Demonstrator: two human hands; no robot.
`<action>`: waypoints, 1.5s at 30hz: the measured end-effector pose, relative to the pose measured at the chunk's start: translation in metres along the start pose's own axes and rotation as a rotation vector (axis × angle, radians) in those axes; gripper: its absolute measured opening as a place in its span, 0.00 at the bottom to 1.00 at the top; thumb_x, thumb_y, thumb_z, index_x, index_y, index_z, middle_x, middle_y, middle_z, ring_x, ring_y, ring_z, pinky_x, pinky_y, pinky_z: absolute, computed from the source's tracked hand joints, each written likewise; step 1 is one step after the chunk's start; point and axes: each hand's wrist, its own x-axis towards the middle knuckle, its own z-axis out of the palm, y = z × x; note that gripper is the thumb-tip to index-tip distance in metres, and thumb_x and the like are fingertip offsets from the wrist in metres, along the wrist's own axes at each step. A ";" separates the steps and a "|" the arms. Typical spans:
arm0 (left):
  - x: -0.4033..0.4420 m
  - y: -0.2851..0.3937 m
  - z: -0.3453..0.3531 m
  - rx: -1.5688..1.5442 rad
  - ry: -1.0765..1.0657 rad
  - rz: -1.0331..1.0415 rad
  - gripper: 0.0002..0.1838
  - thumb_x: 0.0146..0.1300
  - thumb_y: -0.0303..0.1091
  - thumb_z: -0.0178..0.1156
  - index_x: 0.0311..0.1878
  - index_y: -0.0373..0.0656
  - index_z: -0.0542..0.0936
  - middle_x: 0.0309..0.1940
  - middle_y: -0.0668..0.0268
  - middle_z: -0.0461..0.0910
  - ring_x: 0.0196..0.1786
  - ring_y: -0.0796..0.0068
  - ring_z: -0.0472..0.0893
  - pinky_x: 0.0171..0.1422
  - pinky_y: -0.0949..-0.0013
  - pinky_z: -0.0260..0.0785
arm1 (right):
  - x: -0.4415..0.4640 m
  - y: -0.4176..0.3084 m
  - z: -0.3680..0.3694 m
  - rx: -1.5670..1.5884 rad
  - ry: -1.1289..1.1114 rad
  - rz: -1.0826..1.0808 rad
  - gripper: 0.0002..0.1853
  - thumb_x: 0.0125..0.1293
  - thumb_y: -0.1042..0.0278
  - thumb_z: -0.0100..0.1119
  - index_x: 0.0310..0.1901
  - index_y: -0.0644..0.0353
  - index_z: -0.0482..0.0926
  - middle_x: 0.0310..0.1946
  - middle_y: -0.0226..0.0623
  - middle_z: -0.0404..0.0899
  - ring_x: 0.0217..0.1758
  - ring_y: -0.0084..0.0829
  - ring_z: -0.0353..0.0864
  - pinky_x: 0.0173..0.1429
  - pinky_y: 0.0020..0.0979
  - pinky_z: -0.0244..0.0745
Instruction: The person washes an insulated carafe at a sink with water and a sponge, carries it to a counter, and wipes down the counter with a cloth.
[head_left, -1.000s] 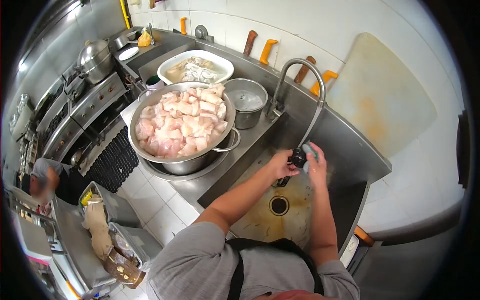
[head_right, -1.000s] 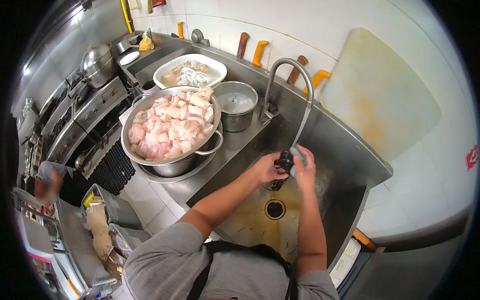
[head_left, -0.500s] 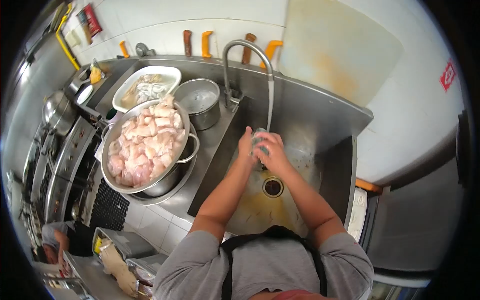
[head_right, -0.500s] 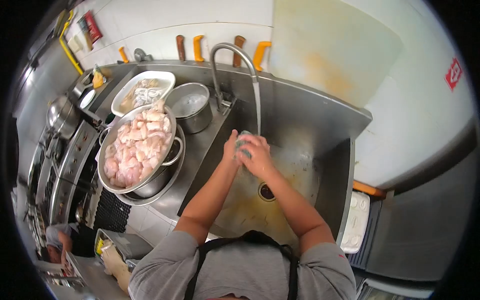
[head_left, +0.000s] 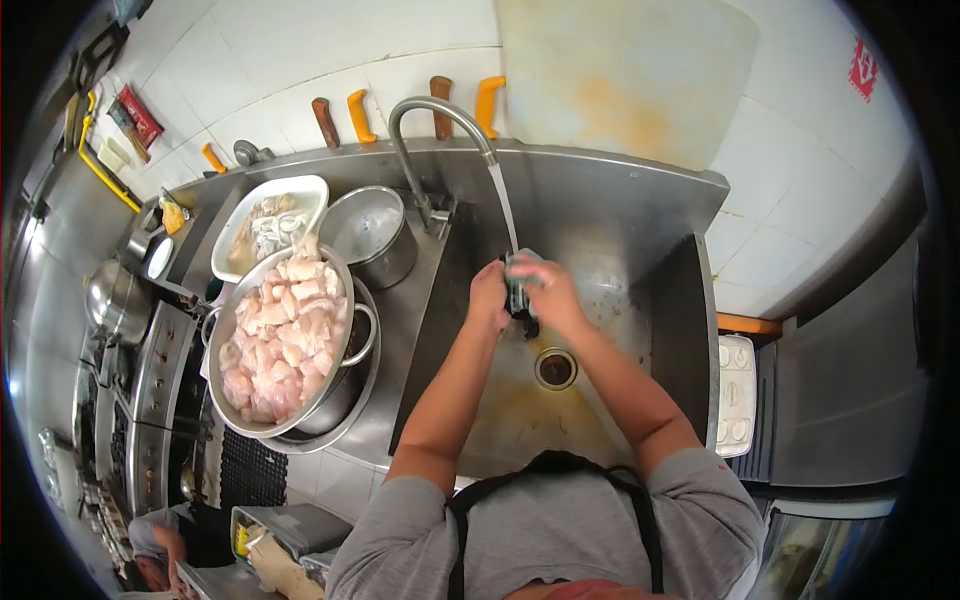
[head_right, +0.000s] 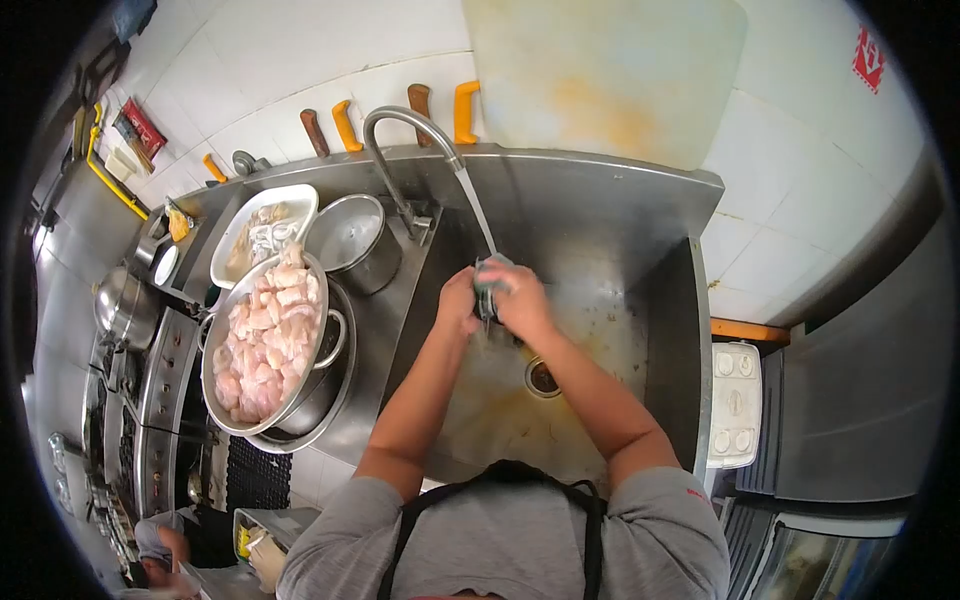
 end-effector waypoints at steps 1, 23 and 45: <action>0.004 0.001 -0.004 -0.010 -0.012 -0.058 0.12 0.64 0.34 0.41 0.38 0.38 0.74 0.32 0.63 0.76 0.34 0.70 0.76 0.38 0.68 0.70 | -0.009 -0.012 -0.002 -0.243 0.028 -0.213 0.17 0.44 0.80 0.55 0.36 0.48 0.79 0.44 0.33 0.77 0.45 0.43 0.72 0.53 0.36 0.66; -0.011 0.005 0.003 0.051 -0.141 -0.163 0.15 0.64 0.43 0.44 0.43 0.41 0.70 0.35 0.64 0.75 0.38 0.71 0.75 0.43 0.65 0.69 | -0.025 0.005 0.003 -0.045 0.329 -0.051 0.14 0.51 0.78 0.54 0.42 0.56 0.77 0.51 0.41 0.71 0.48 0.39 0.71 0.54 0.33 0.64; -0.017 0.028 0.016 0.339 -0.031 -0.120 0.19 0.63 0.48 0.44 0.40 0.40 0.72 0.35 0.62 0.73 0.38 0.73 0.74 0.40 0.69 0.68 | -0.013 -0.027 0.001 0.624 0.288 0.269 0.15 0.58 0.71 0.52 0.49 0.55 0.71 0.43 0.35 0.73 0.42 0.35 0.74 0.47 0.35 0.70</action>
